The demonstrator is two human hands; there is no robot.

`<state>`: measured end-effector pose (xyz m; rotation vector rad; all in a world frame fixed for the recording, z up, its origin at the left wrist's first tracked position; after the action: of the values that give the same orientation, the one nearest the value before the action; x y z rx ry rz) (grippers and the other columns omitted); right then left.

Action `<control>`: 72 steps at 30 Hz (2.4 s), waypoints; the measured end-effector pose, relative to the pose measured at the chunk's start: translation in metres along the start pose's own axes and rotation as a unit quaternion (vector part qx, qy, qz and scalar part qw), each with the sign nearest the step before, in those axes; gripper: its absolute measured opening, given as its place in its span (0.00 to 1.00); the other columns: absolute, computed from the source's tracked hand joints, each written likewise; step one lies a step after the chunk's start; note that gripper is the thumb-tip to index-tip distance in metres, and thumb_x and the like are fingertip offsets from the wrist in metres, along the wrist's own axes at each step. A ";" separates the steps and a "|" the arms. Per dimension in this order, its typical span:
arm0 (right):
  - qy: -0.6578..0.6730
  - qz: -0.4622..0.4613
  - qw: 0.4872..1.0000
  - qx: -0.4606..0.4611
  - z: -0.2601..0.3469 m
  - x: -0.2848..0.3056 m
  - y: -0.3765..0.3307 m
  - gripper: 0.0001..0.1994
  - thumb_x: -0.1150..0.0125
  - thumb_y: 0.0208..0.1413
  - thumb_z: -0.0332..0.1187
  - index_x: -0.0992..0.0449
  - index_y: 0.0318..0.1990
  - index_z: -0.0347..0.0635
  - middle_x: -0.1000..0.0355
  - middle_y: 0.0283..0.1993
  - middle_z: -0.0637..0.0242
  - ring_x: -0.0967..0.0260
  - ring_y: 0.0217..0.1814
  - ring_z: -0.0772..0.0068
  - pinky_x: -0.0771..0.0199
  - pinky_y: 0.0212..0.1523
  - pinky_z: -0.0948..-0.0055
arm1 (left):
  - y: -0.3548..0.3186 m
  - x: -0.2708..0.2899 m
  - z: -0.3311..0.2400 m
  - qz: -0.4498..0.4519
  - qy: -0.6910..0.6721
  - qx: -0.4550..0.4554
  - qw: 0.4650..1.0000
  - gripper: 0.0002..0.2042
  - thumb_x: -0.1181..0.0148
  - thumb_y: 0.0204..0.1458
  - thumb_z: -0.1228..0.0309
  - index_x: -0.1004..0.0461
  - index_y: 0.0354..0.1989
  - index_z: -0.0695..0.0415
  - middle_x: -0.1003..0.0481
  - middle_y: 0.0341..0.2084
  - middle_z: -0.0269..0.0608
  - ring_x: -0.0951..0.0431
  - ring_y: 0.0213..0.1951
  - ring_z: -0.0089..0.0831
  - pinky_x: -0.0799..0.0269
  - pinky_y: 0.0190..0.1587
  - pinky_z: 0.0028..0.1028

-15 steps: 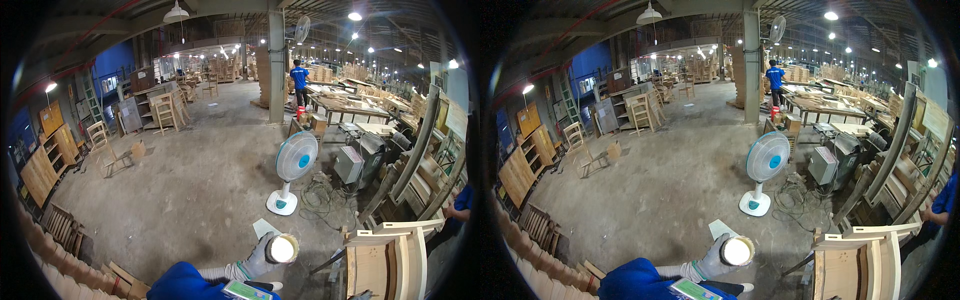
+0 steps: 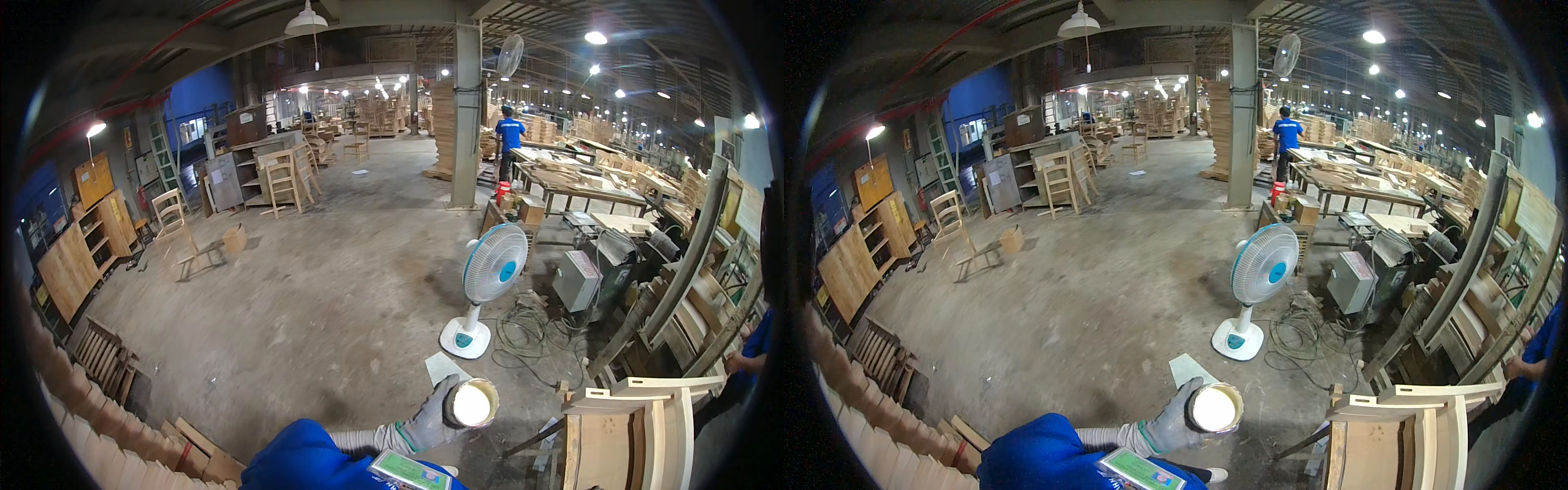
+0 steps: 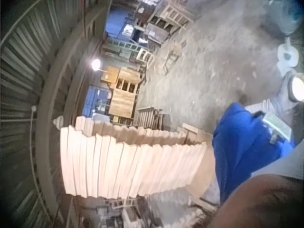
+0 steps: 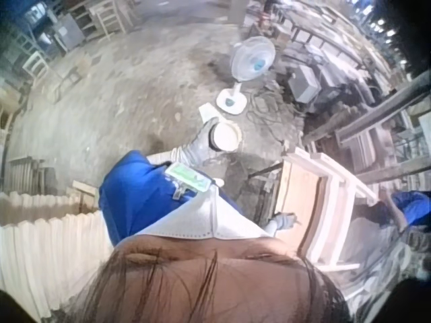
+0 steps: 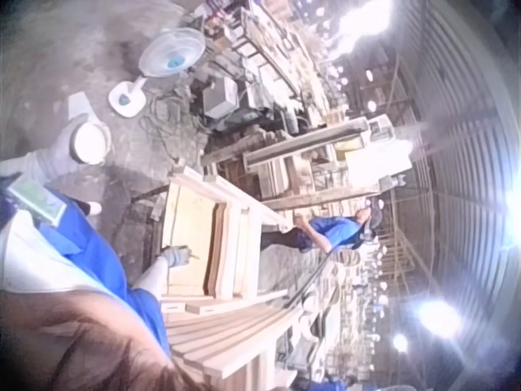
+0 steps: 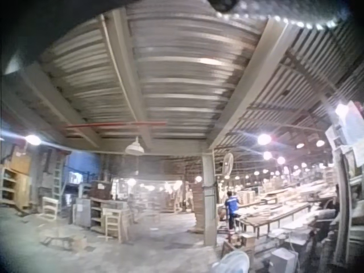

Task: The person applies a white finish to wooden chair frames using a brush and a small container. They repeatedly pick up frames from a stack, paint edges and surfaces, and return them to the stack.

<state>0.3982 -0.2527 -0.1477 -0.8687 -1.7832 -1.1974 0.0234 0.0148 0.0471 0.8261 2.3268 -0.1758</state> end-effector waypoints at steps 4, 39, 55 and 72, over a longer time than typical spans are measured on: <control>0.007 0.029 0.999 -0.020 -0.008 -0.001 0.001 0.12 0.53 0.55 0.37 0.27 0.38 0.40 0.33 0.46 0.49 0.27 0.33 0.63 0.26 0.34 0.68 | 0.001 -0.031 -0.032 -0.099 -0.068 0.152 0.981 0.22 0.54 0.60 0.62 0.46 0.60 0.52 0.38 0.55 0.34 0.37 0.57 0.24 0.35 0.56 0.30; -0.361 -0.002 0.919 0.156 0.042 -0.077 0.026 0.03 0.44 0.45 0.32 0.28 0.23 0.46 0.31 0.23 0.65 0.35 0.22 0.71 0.36 0.23 0.72 | -0.003 0.074 0.012 -0.093 -0.284 -0.151 0.942 0.14 0.58 0.61 0.55 0.32 0.49 0.46 0.31 0.46 0.23 0.33 0.51 0.20 0.38 0.56 0.25; -0.657 -0.086 0.733 0.158 0.015 -0.112 0.022 0.04 0.43 0.43 0.29 0.30 0.21 0.48 0.33 0.19 0.69 0.40 0.16 0.77 0.42 0.17 0.77 | 0.002 0.061 0.021 -0.110 -0.393 -0.064 0.911 0.15 0.64 0.63 0.56 0.34 0.46 0.49 0.31 0.44 0.30 0.31 0.48 0.22 0.33 0.51 0.30; -0.783 -0.199 0.581 0.099 -0.017 -0.130 0.017 0.07 0.42 0.41 0.26 0.33 0.18 0.49 0.35 0.16 0.73 0.45 0.10 0.83 0.47 0.11 0.81 | -0.001 0.053 0.018 -0.133 -0.402 -0.048 0.904 0.16 0.65 0.63 0.55 0.32 0.46 0.49 0.30 0.45 0.31 0.30 0.48 0.24 0.32 0.51 0.30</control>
<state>0.4743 -0.2773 -0.2526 -1.6559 -3.5534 -0.0677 0.0013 0.0351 -0.0004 0.2811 1.6229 -0.4261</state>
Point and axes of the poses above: each hand's wrist, its own y-axis towards the middle knuckle, its own x-axis out of the back of the hand, z = x × y, the point moved 3 cm from there along y, towards the middle knuckle
